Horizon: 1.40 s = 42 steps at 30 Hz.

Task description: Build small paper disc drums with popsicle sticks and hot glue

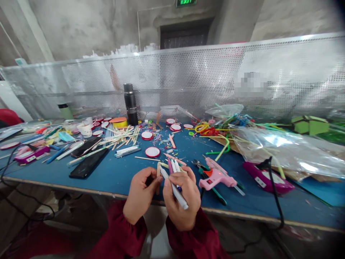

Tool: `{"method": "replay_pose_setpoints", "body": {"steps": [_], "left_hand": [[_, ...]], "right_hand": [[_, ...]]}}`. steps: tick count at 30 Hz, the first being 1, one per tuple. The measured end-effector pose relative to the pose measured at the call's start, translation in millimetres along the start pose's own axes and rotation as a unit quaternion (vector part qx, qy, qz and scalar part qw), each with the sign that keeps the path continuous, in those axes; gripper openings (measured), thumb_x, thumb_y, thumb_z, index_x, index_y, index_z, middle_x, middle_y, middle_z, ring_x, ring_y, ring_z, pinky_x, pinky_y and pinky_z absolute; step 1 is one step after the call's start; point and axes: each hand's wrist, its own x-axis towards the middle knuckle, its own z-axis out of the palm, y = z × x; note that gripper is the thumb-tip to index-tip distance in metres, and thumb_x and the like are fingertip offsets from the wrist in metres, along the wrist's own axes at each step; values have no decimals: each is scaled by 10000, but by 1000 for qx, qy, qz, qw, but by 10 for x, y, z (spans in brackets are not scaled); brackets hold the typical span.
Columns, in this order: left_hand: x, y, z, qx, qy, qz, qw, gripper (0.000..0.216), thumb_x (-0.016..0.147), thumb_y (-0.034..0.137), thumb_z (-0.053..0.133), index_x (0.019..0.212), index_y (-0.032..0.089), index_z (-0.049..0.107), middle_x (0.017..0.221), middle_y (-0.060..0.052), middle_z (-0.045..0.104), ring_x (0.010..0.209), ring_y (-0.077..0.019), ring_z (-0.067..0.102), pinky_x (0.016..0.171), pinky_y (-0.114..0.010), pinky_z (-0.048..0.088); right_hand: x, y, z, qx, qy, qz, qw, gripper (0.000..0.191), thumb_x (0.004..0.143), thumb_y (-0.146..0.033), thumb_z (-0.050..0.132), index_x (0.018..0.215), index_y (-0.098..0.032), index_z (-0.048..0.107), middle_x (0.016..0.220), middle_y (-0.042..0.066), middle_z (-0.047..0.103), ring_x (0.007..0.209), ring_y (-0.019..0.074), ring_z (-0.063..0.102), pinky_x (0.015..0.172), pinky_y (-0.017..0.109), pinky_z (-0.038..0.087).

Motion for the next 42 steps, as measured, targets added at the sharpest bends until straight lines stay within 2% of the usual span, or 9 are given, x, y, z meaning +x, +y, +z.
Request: {"method": "replay_pose_setpoints", "body": {"steps": [42], "left_hand": [[-14,-3,0,6,-6,7,1000,249,906,329,626,712,175,599,651,37,522,643,-118,454,631,-230,359]], "right_hand": [[10,-9,4,8,2,0,1000,154,845,-97,636,888,-225,559,777,-29,672,751,152,692,1007,471,479]]}}
